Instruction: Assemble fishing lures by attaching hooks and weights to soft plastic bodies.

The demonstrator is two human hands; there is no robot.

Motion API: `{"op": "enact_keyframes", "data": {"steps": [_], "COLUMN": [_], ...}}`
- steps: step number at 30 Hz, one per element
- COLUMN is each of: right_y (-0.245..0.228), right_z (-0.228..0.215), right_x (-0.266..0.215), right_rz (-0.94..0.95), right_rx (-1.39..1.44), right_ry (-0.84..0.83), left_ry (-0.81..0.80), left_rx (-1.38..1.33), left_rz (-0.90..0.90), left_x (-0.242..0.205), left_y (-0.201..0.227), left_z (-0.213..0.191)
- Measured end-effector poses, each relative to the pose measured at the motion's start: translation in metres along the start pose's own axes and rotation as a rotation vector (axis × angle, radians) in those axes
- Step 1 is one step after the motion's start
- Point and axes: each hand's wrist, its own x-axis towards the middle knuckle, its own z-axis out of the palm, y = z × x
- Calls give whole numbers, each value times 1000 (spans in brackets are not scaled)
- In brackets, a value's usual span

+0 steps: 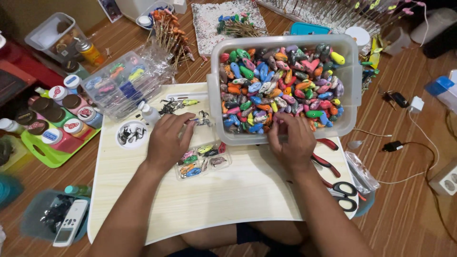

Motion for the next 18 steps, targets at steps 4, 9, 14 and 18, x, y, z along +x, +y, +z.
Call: {"op": "enact_keyframes", "data": {"steps": [4,9,14,18], "right_y": [-5,-7,-9,-6], "right_z": [-3,-5,-7,-4], "right_x": [2,-3,-5,-8], "right_rz": [15,37,38,51], "right_rx": [-13,-1,14,-4], "right_ry": [-15,-14,-24,-11], "left_ry": [26,77,89,108], "left_rx": [15,-118,-82,-30], "left_rz": [21,118,184,228], "left_x": [18,44,74,104], "left_y": [22,69,93,97], "left_z": [-16,-12,17,39]}}
